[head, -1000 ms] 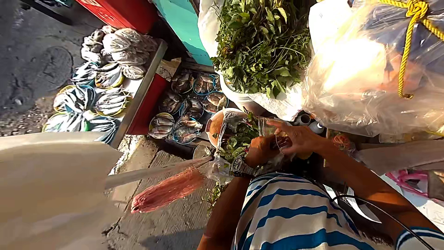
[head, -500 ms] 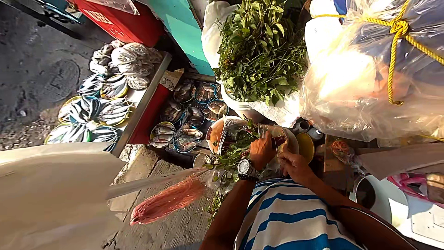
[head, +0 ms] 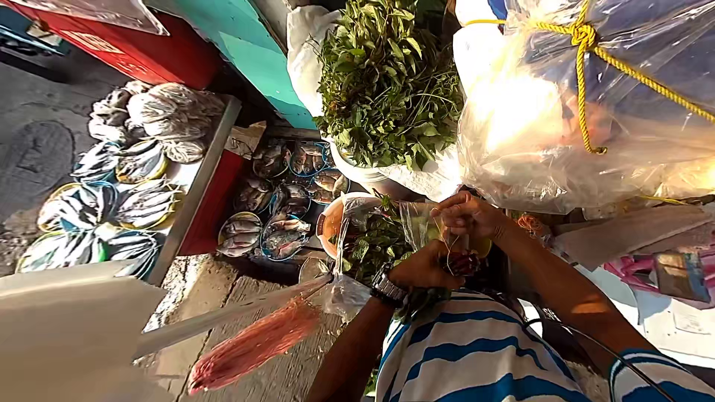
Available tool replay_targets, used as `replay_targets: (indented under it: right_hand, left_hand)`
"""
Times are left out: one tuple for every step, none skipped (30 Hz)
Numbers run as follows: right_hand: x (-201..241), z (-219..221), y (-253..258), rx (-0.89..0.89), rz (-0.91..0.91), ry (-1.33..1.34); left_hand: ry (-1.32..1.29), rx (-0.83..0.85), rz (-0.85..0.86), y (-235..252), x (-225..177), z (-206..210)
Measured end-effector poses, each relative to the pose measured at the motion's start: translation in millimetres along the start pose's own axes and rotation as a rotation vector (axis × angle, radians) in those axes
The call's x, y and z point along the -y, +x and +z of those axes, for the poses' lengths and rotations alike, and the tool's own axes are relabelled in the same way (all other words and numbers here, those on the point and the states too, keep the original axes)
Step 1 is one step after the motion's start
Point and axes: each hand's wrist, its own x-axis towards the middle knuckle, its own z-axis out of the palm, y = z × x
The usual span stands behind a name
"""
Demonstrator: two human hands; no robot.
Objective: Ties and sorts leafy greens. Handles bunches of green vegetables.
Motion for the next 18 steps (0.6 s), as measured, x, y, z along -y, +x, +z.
replay_targets:
  right_hand:
    - [-9,-3,-5,-0.009,-0.022,0.033]
    - [-16,0,-11,-0.031,-0.036,0.048]
    - [-21,5,-16,-0.063,-0.047,0.054]
    - [-24,10,-21,-0.101,-0.060,0.028]
    - [-24,15,-26,-0.142,-0.074,-0.032]
    - [-21,23,-30,-0.198,-0.085,-0.115]
    - [-17,32,-34,-0.262,-0.098,-0.214]
    - [-13,41,-36,-0.327,-0.114,-0.345]
    - [-11,50,-38,-0.378,-0.136,-0.491]
    - [-11,58,-39,-0.405,-0.174,-0.646]
    - [-17,65,-39,-0.411,-0.236,-0.803]
    - [-27,69,-38,-0.402,-0.317,-0.931]
    - [-39,68,-36,-0.382,-0.386,-1.009]
    - [-52,64,-35,-0.362,-0.435,-1.027]
    - [-62,57,-34,-0.358,-0.465,-0.977]
    - [-68,49,-34,-0.367,-0.455,-0.866]
    - [-69,43,-35,-0.400,-0.409,-0.739]
    - [-67,41,-35,-0.452,-0.333,-0.617]
  left_hand:
    - [-0.027,-0.052,0.004,-7,1,-5]
    - [-0.026,-0.095,0.011,-13,4,-10]
    - [-0.016,-0.129,0.010,-17,7,-12]
    - [0.004,-0.162,-0.006,-19,9,-15]
    - [0.032,-0.196,-0.027,-20,11,-16]
    - [0.062,-0.227,-0.047,-21,14,-18]
    - [0.095,-0.251,-0.071,-20,17,-19]
    - [0.134,-0.268,-0.098,-19,20,-20]
    - [0.172,-0.278,-0.129,-16,23,-22]
    - [0.208,-0.292,-0.152,-13,27,-24]
    - [0.226,-0.314,-0.157,-10,32,-25]
    - [0.220,-0.340,-0.142,-7,36,-27]
    - [0.197,-0.375,-0.121,-5,39,-28]
    - [0.160,-0.408,-0.123,-3,38,-31]
    - [0.122,-0.433,-0.138,-1,38,-33]
    - [0.113,-0.449,-0.163,0,38,-36]
    - [0.135,-0.456,-0.196,2,39,-37]
    - [0.176,-0.456,-0.235,3,41,-38]
